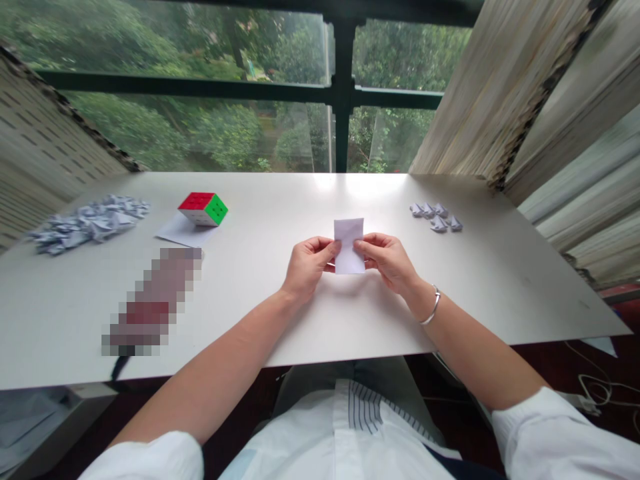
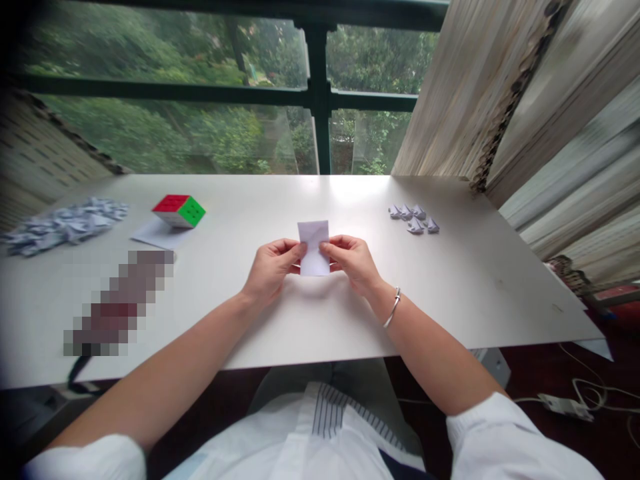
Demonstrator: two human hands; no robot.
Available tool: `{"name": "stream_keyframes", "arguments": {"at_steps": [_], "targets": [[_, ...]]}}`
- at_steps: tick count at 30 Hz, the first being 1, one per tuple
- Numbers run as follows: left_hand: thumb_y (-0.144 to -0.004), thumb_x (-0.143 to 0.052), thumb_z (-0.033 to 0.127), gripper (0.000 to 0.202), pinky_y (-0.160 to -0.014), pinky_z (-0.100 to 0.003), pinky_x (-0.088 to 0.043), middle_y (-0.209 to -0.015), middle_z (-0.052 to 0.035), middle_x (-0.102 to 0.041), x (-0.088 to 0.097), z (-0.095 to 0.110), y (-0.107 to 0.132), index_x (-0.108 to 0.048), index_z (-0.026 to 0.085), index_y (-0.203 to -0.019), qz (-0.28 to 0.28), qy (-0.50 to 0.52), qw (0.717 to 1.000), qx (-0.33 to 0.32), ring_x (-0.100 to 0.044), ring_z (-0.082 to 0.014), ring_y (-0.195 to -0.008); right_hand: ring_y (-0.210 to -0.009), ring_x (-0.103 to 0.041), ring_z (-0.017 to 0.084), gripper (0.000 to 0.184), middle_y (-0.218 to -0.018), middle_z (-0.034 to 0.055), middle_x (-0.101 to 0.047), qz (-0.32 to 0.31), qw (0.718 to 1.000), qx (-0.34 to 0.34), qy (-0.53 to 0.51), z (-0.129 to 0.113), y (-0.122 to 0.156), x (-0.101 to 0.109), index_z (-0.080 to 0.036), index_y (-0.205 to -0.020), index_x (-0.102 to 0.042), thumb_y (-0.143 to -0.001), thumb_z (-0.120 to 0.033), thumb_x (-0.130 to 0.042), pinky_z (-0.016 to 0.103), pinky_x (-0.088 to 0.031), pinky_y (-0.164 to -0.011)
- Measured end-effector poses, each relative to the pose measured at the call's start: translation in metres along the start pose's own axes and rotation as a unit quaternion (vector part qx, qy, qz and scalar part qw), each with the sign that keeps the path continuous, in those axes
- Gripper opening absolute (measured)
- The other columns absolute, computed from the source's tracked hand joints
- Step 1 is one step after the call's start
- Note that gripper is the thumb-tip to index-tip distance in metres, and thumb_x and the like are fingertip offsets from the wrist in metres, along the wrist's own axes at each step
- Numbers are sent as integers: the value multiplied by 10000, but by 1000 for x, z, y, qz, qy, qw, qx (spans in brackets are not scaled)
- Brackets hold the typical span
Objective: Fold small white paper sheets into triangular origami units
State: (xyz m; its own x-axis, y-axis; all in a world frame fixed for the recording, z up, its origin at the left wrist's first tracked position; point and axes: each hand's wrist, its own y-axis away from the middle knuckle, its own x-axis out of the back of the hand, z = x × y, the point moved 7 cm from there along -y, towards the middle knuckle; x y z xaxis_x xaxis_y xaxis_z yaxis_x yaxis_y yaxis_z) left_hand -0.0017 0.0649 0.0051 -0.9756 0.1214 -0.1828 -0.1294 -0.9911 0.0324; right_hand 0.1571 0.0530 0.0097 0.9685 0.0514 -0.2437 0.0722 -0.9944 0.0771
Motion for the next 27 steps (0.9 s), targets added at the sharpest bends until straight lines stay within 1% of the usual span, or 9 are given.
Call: {"name": "stream_keyframes", "arguments": {"at_steps": [3,6,8,11,14,19,23,25,27], "targets": [[-640,-827,498,414,-548,-276,-534,-717,-35,-684,0,0,-1,-694,140,-800,-9,3,1000,0,-624,-150,-613,-653,-649,152,292,-752,23,-707,-25,1000,-5,-12,0,1,-4,-183,-818,-705,-641,-380,-828,270,-531,-567],[-630,-841,452,396,-525,-260,-529,-702,-15,-677,1,2,-1,-703,159,-859,-10,20,1000,-8,-614,-137,-586,-645,-637,146,244,-724,8,-690,-50,998,-11,-25,0,2,-8,-188,-815,-703,-648,-331,-810,269,-533,-562],[-639,-834,400,356,-498,-247,-522,-665,4,-655,-1,4,0,-707,171,-880,-16,28,999,-10,-592,-120,-545,-627,-625,135,212,-703,-1,-679,-47,998,-7,-32,-1,1,-7,-193,-814,-712,-654,-308,-790,258,-522,-557],[-672,-780,326,239,-498,-249,-537,-626,15,-629,-4,7,2,-705,173,-840,-30,29,999,-5,-581,-111,-520,-634,-623,130,138,-710,0,-681,-25,999,8,-39,-2,0,-3,-198,-781,-723,-667,-276,-738,253,-515,-562],[-681,-727,279,163,-519,-266,-561,-656,4,-641,-6,10,4,-690,163,-789,-33,33,999,-3,-599,-118,-549,-658,-626,136,75,-716,2,-683,-18,999,20,-41,-2,0,-2,-195,-720,-717,-664,-234,-686,268,-531,-581],[-663,-783,301,305,-610,-311,-605,-837,-42,-678,-6,10,5,-686,136,-899,-36,8,999,-22,-661,-161,-717,-683,-631,131,161,-763,15,-712,-1,999,51,4,-8,0,-3,-184,-735,-751,-667,-184,-605,268,-550,-614],[-673,-792,277,326,-683,-329,-614,-922,-51,-683,-5,12,5,-677,133,-942,-33,-37,998,-47,-666,-153,-748,-719,-647,146,188,-807,30,-719,9,998,47,29,-11,1,-3,-183,-787,-760,-724,-242,-593,283,-563,-625],[-689,-777,262,307,-688,-324,-610,-934,-54,-687,-5,14,5,-671,134,-947,-35,-56,996,-57,-667,-155,-757,-701,-640,142,212,-801,20,-710,6,998,45,32,-10,1,-2,-196,-887,-758,-749,-323,-658,282,-561,-605],[-697,-769,250,320,-678,-317,-604,-945,-59,-691,-7,16,5,-659,141,-978,-44,-62,995,-65,-671,-164,-777,-697,-637,141,287,-799,19,-709,-4,998,46,39,-9,1,-2,-201,-941,-750,-732,-397,-731,270,-552,-589]]}}
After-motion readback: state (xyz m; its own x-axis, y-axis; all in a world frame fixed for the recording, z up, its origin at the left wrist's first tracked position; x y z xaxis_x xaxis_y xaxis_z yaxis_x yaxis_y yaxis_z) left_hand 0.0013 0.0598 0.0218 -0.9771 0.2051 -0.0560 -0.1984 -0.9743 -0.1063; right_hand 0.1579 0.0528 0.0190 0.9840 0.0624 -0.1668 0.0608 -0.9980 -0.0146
